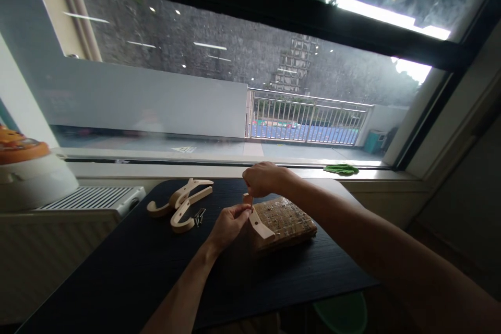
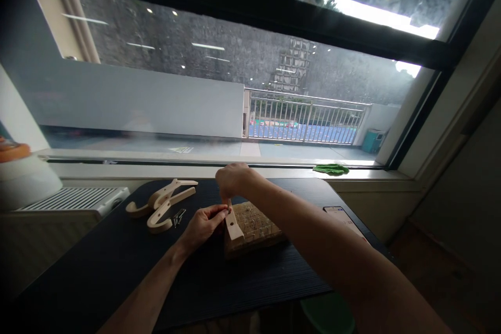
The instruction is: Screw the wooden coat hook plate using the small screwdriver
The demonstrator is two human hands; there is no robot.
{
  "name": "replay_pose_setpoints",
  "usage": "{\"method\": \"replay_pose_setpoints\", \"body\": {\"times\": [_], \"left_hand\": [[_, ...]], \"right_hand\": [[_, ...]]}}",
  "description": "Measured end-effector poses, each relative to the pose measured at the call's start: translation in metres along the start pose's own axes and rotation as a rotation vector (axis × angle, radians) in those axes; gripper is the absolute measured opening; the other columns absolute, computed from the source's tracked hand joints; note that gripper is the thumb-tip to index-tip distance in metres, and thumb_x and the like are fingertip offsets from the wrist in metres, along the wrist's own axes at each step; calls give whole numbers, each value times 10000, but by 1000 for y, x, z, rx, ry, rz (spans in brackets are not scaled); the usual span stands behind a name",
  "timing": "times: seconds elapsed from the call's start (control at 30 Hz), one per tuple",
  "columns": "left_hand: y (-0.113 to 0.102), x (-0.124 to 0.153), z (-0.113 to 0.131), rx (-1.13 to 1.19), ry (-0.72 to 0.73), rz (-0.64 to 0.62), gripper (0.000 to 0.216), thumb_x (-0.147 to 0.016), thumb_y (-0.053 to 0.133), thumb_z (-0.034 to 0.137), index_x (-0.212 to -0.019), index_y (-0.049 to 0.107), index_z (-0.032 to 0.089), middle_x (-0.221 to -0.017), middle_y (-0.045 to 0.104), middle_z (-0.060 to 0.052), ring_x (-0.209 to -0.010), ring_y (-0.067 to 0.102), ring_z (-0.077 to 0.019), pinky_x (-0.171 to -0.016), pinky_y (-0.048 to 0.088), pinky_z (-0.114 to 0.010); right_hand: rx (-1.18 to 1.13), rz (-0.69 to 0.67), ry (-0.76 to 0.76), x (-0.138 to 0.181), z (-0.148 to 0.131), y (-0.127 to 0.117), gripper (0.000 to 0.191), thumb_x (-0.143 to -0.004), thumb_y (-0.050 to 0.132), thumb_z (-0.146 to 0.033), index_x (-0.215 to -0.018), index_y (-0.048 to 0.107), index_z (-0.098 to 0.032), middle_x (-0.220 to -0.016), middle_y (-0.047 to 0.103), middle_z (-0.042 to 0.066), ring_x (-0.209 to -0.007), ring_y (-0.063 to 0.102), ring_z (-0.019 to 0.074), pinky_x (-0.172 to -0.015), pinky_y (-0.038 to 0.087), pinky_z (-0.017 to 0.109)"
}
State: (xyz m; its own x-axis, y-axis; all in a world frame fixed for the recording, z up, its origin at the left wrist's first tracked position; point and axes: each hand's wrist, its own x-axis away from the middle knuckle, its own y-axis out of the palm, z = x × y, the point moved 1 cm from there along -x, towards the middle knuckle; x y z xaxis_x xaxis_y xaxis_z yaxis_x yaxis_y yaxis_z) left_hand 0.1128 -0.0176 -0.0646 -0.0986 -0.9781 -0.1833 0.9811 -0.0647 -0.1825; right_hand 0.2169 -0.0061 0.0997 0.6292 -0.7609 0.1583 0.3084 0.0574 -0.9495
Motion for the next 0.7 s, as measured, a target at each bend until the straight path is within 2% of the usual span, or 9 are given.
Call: {"method": "replay_pose_setpoints", "body": {"times": [0.23,0.33,0.43,0.53,0.7], "left_hand": [[3,-1,-2,-13,42,14,341,-699,537,375,-922,655,146,-936,669,-66,-857,598,-220,-740,466,-299],[3,-1,-1,-17,52,8,353,-704,531,387,-937,651,150,-921,674,-60,-852,601,-212,-748,464,-295],[3,-1,-1,-30,59,-2,361,-718,515,397,-957,643,158,-914,677,-54,-831,607,-201,-729,467,-283],[2,-1,-1,-51,81,-7,355,-726,510,386,-972,636,163,-939,671,-47,-849,603,-195,-754,459,-278],[2,-1,0,-67,112,-12,317,-739,494,360,-934,649,164,-949,668,-44,-898,586,-197,-816,433,-285]], "right_hand": [[-22,53,56,4,12,8,280,-678,545,-294,-915,623,-168,-899,639,87,-804,577,218,-625,431,315],[-105,-24,18,5,15,5,338,-661,564,-353,-926,627,-153,-876,641,88,-748,577,208,-578,422,294],[-182,-92,-65,6,14,0,308,-679,543,-296,-924,634,-132,-826,645,91,-676,569,173,-526,396,256],[-153,-69,-75,7,11,-3,283,-701,509,-242,-924,633,-118,-821,646,98,-660,562,165,-510,378,248],[-131,-3,-33,9,8,0,274,-698,512,-269,-906,632,-138,-887,642,95,-707,566,177,-514,372,240]]}}
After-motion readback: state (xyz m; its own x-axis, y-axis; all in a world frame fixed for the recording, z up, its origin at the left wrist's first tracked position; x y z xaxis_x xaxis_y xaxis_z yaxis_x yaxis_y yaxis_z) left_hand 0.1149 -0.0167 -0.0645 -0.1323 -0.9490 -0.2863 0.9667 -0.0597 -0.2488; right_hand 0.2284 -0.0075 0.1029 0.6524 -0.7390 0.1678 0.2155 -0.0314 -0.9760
